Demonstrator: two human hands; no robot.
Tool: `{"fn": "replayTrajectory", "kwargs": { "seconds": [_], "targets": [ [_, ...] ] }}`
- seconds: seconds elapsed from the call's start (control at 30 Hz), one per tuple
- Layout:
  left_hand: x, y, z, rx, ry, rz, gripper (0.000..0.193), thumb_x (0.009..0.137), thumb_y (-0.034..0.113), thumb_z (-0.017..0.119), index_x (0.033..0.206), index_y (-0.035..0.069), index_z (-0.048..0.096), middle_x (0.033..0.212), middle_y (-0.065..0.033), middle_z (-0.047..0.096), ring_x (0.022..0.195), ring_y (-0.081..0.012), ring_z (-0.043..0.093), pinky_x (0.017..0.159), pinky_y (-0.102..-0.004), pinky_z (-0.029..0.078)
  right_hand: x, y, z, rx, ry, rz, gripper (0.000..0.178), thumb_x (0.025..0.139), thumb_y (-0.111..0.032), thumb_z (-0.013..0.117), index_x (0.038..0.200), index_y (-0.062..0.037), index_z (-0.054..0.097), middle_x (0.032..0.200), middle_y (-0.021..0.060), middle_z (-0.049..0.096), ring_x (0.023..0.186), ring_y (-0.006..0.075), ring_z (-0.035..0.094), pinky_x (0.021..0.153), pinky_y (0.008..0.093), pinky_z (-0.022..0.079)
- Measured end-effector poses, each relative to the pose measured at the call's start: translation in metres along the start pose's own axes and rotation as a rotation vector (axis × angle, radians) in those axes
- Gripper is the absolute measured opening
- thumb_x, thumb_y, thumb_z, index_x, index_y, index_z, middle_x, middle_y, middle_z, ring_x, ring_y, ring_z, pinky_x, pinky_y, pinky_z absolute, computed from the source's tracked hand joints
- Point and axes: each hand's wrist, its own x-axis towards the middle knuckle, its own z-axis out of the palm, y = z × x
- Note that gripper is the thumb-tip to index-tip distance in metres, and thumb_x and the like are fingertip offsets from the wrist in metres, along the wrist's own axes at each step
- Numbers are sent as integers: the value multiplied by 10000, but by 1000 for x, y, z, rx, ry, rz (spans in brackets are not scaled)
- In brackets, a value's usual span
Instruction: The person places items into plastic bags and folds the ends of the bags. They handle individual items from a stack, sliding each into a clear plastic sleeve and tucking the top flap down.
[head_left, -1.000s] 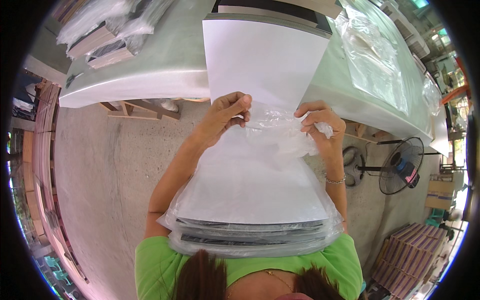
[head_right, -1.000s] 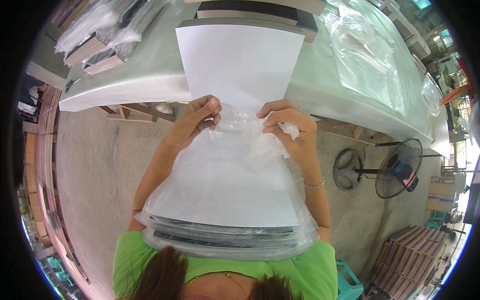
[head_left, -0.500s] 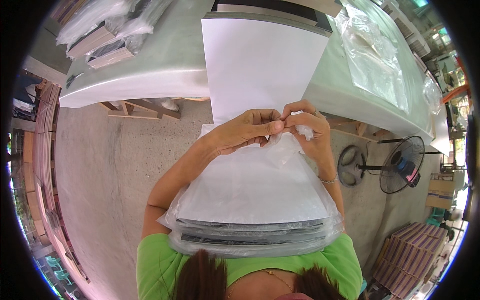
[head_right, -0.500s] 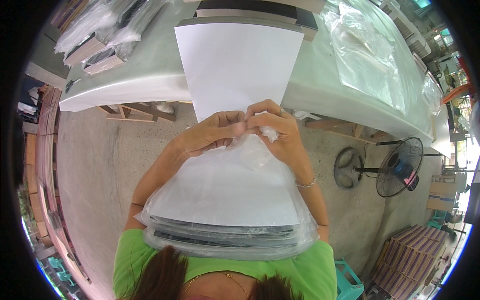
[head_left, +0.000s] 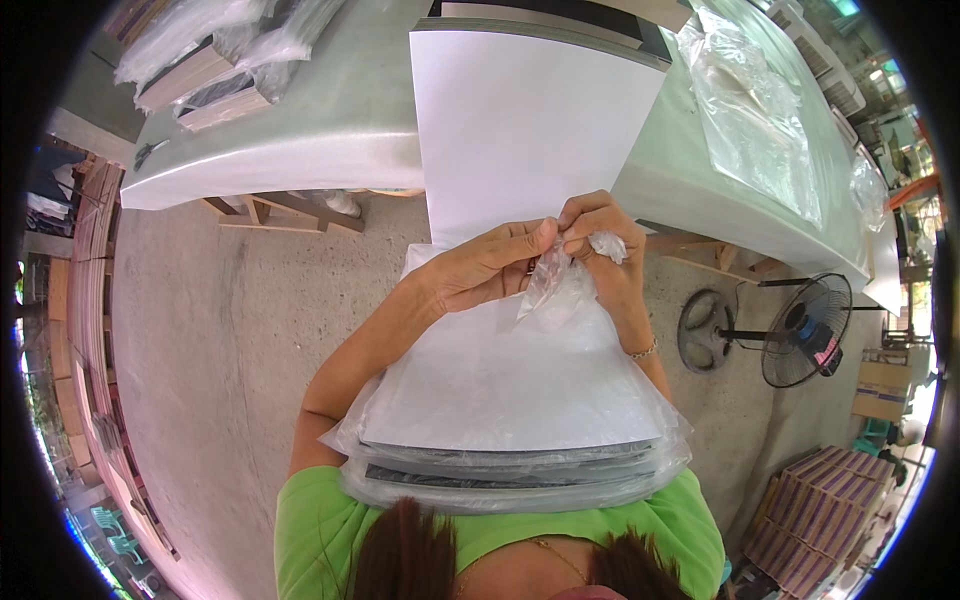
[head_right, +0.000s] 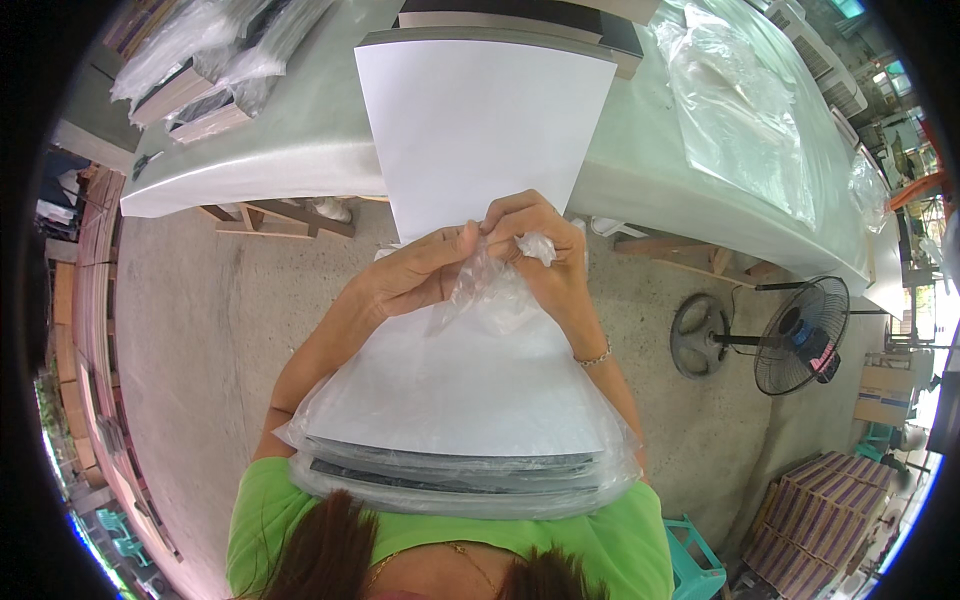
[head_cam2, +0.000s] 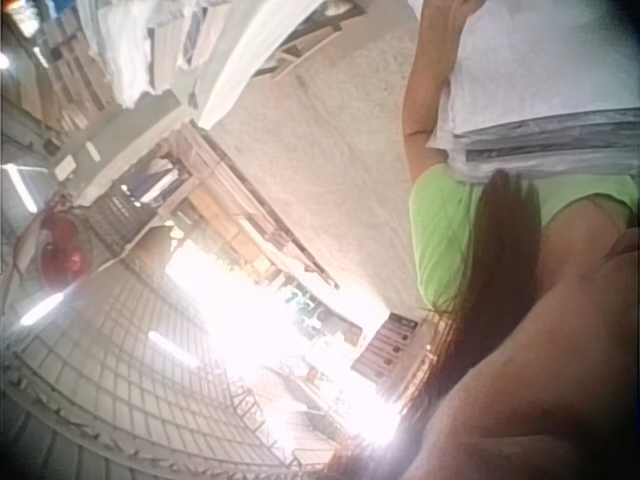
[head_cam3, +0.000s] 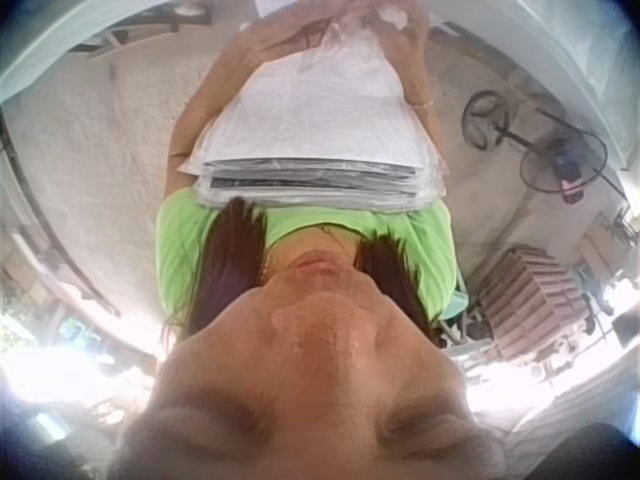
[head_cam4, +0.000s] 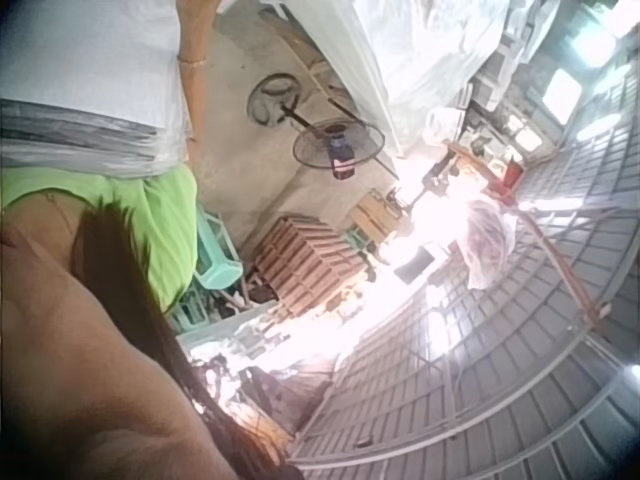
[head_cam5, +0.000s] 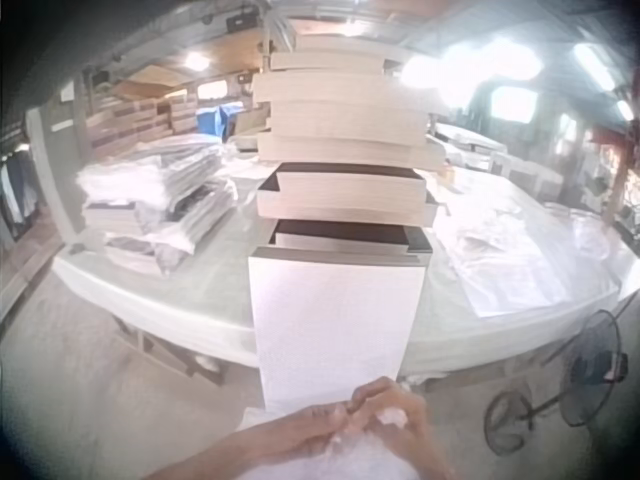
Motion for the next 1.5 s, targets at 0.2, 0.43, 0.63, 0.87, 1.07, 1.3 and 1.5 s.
{"fn": "replayTrajectory", "kwargs": {
  "seconds": [0.2, 0.43, 0.63, 0.87, 1.07, 1.3, 1.5],
  "targets": [
    [1, -1, 1, -41, 41, -9, 420, 883, 454, 500, 1020, 58, 532, 910, 8, 541, 814, -59, 517, 724, -206, 465, -2, 5, 1, 90, 25, 49, 97, 759, -9, 644, 822, -60, 592, 883, 53, 574, 795, 102, 517, 678, 221, 407],
    [4, -4, -4, -34, -14, 35, 415, 868, 480, 515, 945, 73, 538, 854, 0, 524, 765, -88, 504, 650, -236, 442, -2, 6, -3, 70, 63, 16, 79, 782, -67, 661, 822, -63, 593, 903, 52, 562, 754, 84, 485, 663, 217, 399],
    [1, -3, -2, 197, 67, 103, 515, 822, 515, 574, 1036, 49, 529, 875, -4, 530, 790, -74, 520, 666, -213, 446, -5, 9, -5, -1, 86, 54, 125, 737, -42, 697, 817, -56, 601, 912, 48, 558, 778, 85, 497, 664, 211, 403],
    [0, -4, -4, 320, 139, 176, 439, 760, 496, 664, 845, 76, 567, 688, 26, 500, 623, -53, 447, 545, -174, 362, -3, -4, -1, -196, 87, 100, 177, 699, 25, 681, 838, -61, 613, 928, 36, 562, 825, 120, 539, 670, 229, 426],
    [-1, -1, -2, 373, 134, 88, 461, 769, 533, 633, 860, 84, 577, 655, 54, 468, 585, -33, 412, 504, -148, 314, 3, -18, -4, -458, -67, -53, 268, 649, 123, 638, 848, -55, 621, 934, 46, 568, 794, 168, 571, 667, 260, 457],
    [-4, 4, 3, 295, 84, 55, 473, 818, 540, 561, 922, 79, 577, 700, 54, 476, 609, -22, 437, 518, -144, 335, -1, -8, -2, -386, -46, -71, 302, 625, 145, 612, 841, -63, 641, 944, 59, 579, 809, 174, 582, 674, 267, 466],
    [-1, -3, -2, 136, 81, 57, 435, 859, 493, 533, 964, 73, 563, 792, 38, 522, 692, -32, 481, 617, -170, 421, -6, -6, -3, -176, -11, -47, 228, 665, 130, 612, 808, -47, 619, 936, 66, 591, 813, 147, 576, 698, 274, 461]
  ]
}}
